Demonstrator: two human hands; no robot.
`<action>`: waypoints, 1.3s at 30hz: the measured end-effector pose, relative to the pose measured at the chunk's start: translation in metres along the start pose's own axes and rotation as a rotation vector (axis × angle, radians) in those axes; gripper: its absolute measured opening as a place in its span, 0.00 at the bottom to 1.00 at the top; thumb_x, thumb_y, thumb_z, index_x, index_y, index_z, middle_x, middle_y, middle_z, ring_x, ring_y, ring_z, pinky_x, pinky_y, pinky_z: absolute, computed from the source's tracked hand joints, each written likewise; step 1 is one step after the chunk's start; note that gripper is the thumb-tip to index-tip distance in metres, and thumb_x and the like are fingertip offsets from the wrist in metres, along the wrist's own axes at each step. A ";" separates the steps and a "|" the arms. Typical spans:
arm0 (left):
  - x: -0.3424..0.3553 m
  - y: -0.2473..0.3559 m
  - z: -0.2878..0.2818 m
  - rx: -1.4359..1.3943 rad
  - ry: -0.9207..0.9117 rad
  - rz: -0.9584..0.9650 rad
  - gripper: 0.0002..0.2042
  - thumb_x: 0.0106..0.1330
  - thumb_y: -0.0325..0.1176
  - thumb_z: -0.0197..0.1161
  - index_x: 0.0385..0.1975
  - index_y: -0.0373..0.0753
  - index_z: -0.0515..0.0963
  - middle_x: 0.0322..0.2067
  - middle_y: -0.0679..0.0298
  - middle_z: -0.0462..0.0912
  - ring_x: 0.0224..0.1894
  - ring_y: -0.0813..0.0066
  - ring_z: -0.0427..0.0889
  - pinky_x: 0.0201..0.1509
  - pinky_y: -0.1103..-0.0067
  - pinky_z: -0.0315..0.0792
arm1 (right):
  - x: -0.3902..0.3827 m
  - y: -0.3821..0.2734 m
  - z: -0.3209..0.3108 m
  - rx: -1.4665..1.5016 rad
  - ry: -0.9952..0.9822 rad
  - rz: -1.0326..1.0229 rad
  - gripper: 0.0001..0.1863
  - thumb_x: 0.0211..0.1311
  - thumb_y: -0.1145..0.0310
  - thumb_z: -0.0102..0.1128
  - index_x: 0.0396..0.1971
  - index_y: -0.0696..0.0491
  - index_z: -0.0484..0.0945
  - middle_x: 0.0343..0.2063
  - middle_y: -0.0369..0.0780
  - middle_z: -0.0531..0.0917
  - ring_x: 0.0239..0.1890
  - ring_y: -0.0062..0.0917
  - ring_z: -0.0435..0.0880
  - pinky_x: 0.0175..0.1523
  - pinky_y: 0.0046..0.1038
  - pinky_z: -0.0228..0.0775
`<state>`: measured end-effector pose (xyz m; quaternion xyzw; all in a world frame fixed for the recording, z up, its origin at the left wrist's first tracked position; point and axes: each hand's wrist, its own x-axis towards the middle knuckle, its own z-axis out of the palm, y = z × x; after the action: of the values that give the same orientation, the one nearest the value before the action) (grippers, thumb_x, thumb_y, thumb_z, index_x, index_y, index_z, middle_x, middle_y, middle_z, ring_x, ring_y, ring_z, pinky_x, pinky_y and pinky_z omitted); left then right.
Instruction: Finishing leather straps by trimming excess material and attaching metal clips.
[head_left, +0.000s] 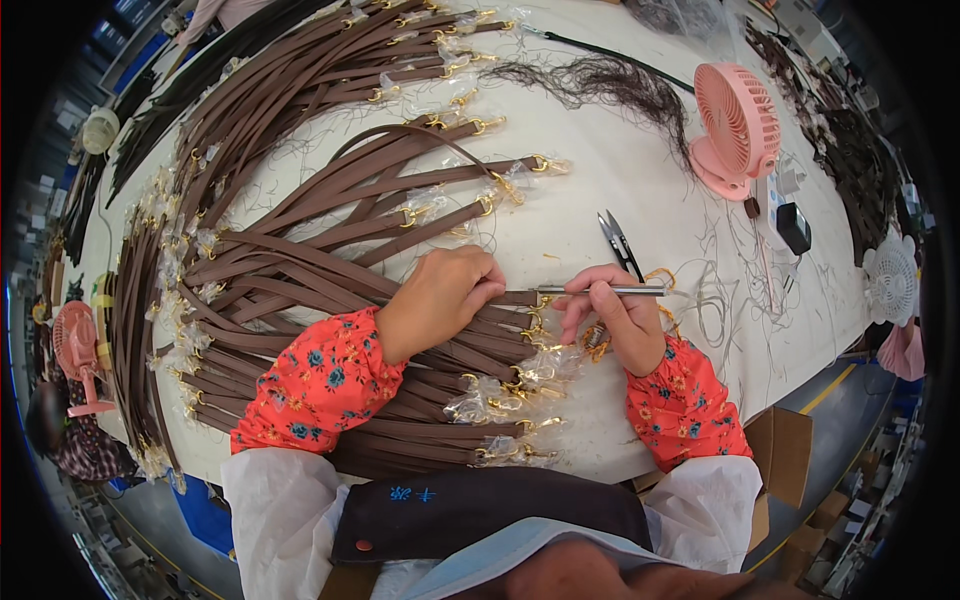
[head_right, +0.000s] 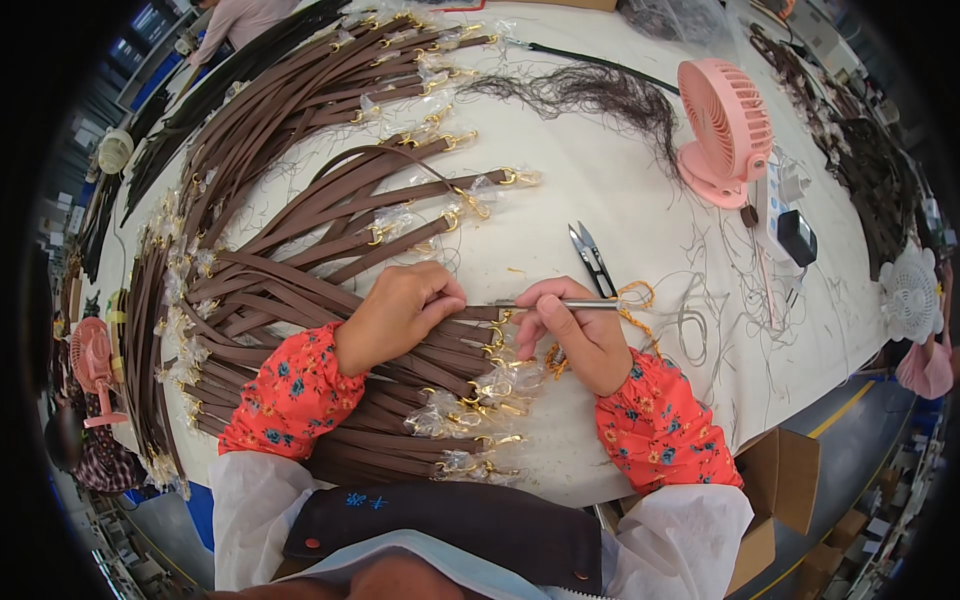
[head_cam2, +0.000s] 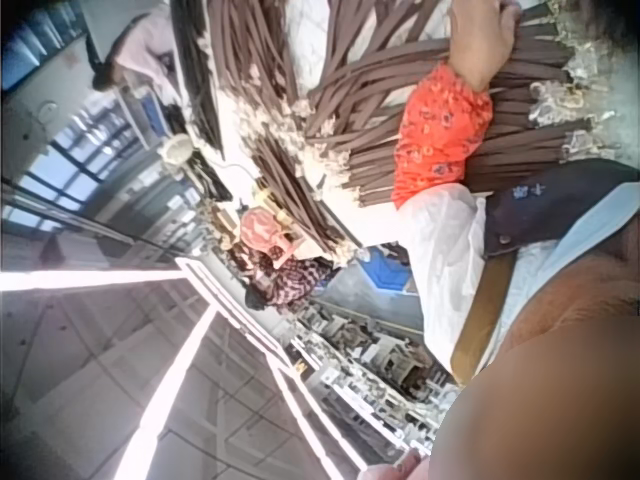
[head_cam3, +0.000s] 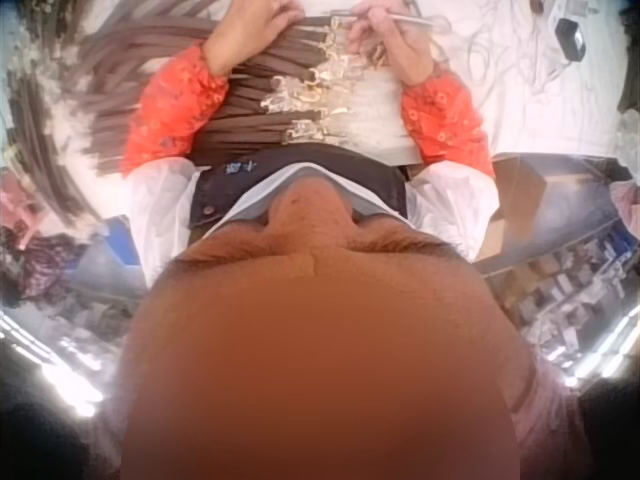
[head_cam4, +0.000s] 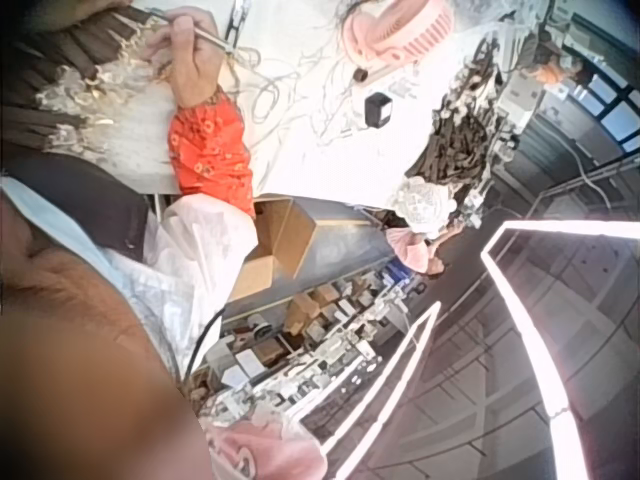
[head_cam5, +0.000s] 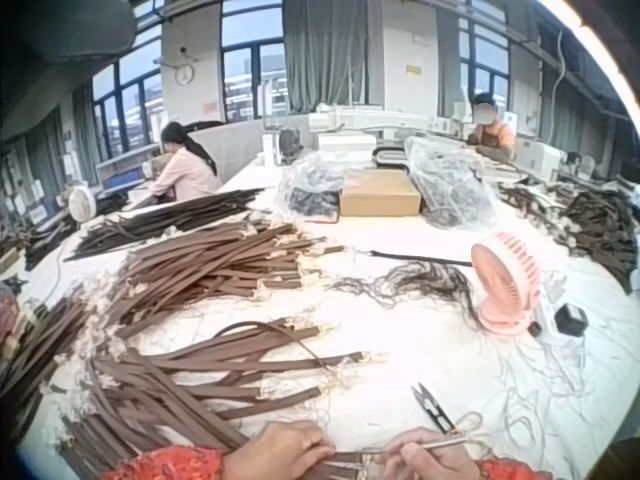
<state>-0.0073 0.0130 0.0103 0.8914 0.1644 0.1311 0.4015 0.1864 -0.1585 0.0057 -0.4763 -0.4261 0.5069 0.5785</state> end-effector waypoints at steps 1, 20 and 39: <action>0.000 0.000 -0.001 0.002 -0.009 -0.007 0.04 0.59 0.25 0.62 0.32 0.32 0.78 0.30 0.52 0.80 0.34 0.52 0.80 0.38 0.67 0.73 | 0.000 0.000 0.000 -0.005 -0.005 0.000 0.16 0.77 0.62 0.43 0.47 0.61 0.71 0.30 0.42 0.81 0.31 0.24 0.82 0.42 0.25 0.75; -0.002 0.000 -0.016 0.248 -0.271 0.122 0.09 0.57 0.29 0.63 0.37 0.41 0.74 0.34 0.61 0.76 0.43 0.60 0.76 0.46 0.68 0.67 | -0.002 0.000 0.002 0.013 -0.004 -0.013 0.17 0.77 0.61 0.43 0.49 0.62 0.70 0.32 0.43 0.81 0.31 0.25 0.83 0.43 0.26 0.74; -0.002 -0.006 -0.003 -0.075 -0.073 0.053 0.04 0.56 0.26 0.66 0.30 0.35 0.82 0.29 0.56 0.81 0.31 0.57 0.81 0.35 0.70 0.74 | -0.002 -0.001 0.002 -0.028 0.001 -0.025 0.17 0.77 0.60 0.41 0.48 0.60 0.69 0.30 0.43 0.81 0.29 0.25 0.83 0.50 0.31 0.74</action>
<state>-0.0119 0.0180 0.0076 0.8840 0.1207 0.1151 0.4366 0.1848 -0.1601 0.0069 -0.4793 -0.4390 0.4935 0.5780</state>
